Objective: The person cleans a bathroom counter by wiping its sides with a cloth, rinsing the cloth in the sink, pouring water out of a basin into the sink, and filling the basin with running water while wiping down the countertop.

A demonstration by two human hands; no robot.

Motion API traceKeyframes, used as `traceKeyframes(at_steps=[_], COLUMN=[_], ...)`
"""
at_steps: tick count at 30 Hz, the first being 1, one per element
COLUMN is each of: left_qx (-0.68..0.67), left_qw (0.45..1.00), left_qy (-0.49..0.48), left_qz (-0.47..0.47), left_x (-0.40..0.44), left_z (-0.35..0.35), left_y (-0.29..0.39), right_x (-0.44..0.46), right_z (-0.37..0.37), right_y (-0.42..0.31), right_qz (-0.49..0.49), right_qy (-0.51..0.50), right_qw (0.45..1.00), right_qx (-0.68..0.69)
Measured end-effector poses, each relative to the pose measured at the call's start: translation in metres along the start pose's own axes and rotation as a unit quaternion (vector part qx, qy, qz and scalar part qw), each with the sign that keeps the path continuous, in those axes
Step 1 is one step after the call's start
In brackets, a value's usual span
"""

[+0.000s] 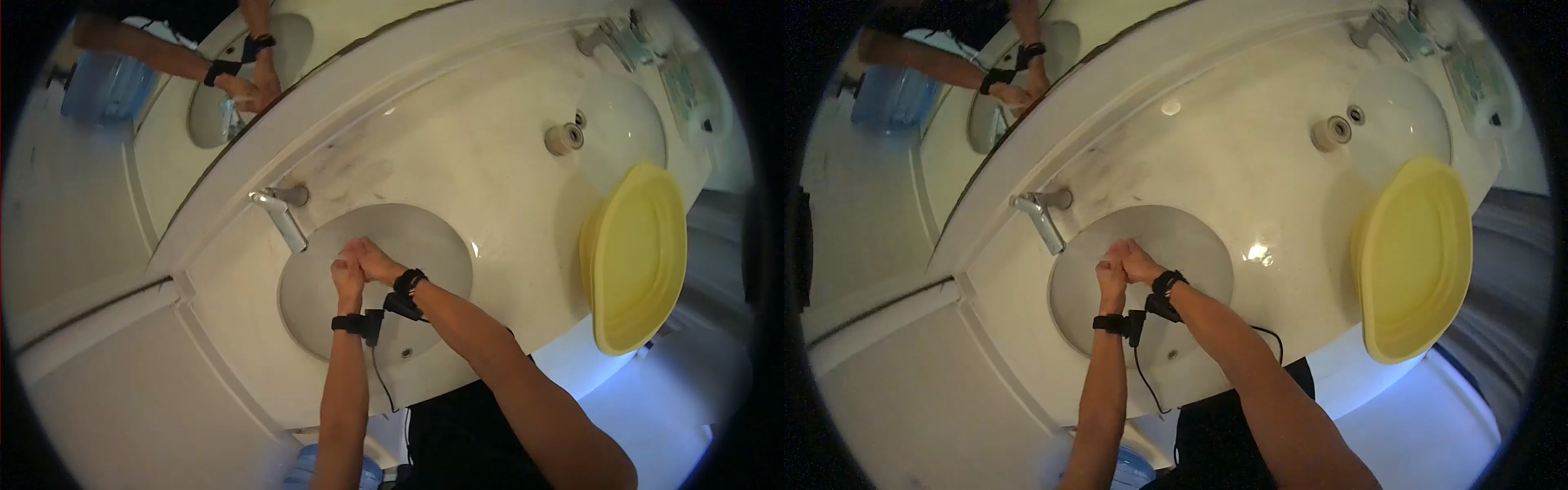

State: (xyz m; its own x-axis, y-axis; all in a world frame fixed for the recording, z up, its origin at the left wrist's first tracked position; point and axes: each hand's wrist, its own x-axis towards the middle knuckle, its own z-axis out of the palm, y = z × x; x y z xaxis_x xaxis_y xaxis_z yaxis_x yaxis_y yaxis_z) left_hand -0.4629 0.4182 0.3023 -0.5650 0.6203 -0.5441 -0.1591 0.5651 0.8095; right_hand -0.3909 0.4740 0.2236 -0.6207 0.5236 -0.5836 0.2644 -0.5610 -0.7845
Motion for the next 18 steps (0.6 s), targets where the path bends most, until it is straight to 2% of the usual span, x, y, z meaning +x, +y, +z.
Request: traceKeyframes(at_steps=[1,2,3,4,5,6,8,11,12,14,18], left_qx=[0.150,0.295,0.283,0.039,-0.206,-0.213,-0.219,-0.207,-0.210,-0.207,-0.266], left_qw=[0.987,0.949,0.953,0.996,0.976,0.975,0.973,0.970,0.969,0.978,0.963], left_qy=[0.031,0.063,0.069,0.071,0.065,0.070,0.048,0.088,0.093,-0.024,0.003], left_qz=[0.047,0.092,0.087,0.044,0.002,0.003,-0.054,-0.091,-0.093,-0.007,-0.043], left_x=[0.004,0.005,0.003,-0.003,-0.006,-0.015,-0.052,-0.072,-0.074,-0.078,-0.093], left_z=[-0.003,-0.011,-0.017,-0.024,-0.032,-0.036,-0.056,-0.058,-0.064,-0.076,-0.077], left_y=[-0.006,-0.015,-0.025,-0.035,-0.041,-0.027,0.009,0.036,0.029,0.016,0.000], right_x=[-0.004,-0.008,-0.015,-0.023,-0.029,-0.031,-0.043,-0.017,-0.014,-0.013,0.000], right_z=[-0.016,-0.025,-0.032,-0.037,-0.038,-0.039,-0.028,-0.010,-0.006,0.000,-0.007], right_y=[0.002,0.005,0.003,-0.001,-0.009,-0.013,-0.018,-0.019,-0.022,-0.027,-0.024], right_qz=[-0.013,-0.028,-0.024,0.018,0.056,0.054,-0.021,0.014,0.014,-0.004,0.022], right_qy=[-0.046,-0.093,-0.099,-0.052,0.003,-0.001,-0.003,-0.006,-0.012,0.010,-0.024], right_qw=[0.998,0.990,0.988,0.944,0.855,0.851,0.792,0.776,0.773,0.744,0.721], right_qx=[-0.050,-0.102,-0.115,-0.324,-0.516,-0.522,-0.610,-0.631,-0.634,-0.668,-0.692])
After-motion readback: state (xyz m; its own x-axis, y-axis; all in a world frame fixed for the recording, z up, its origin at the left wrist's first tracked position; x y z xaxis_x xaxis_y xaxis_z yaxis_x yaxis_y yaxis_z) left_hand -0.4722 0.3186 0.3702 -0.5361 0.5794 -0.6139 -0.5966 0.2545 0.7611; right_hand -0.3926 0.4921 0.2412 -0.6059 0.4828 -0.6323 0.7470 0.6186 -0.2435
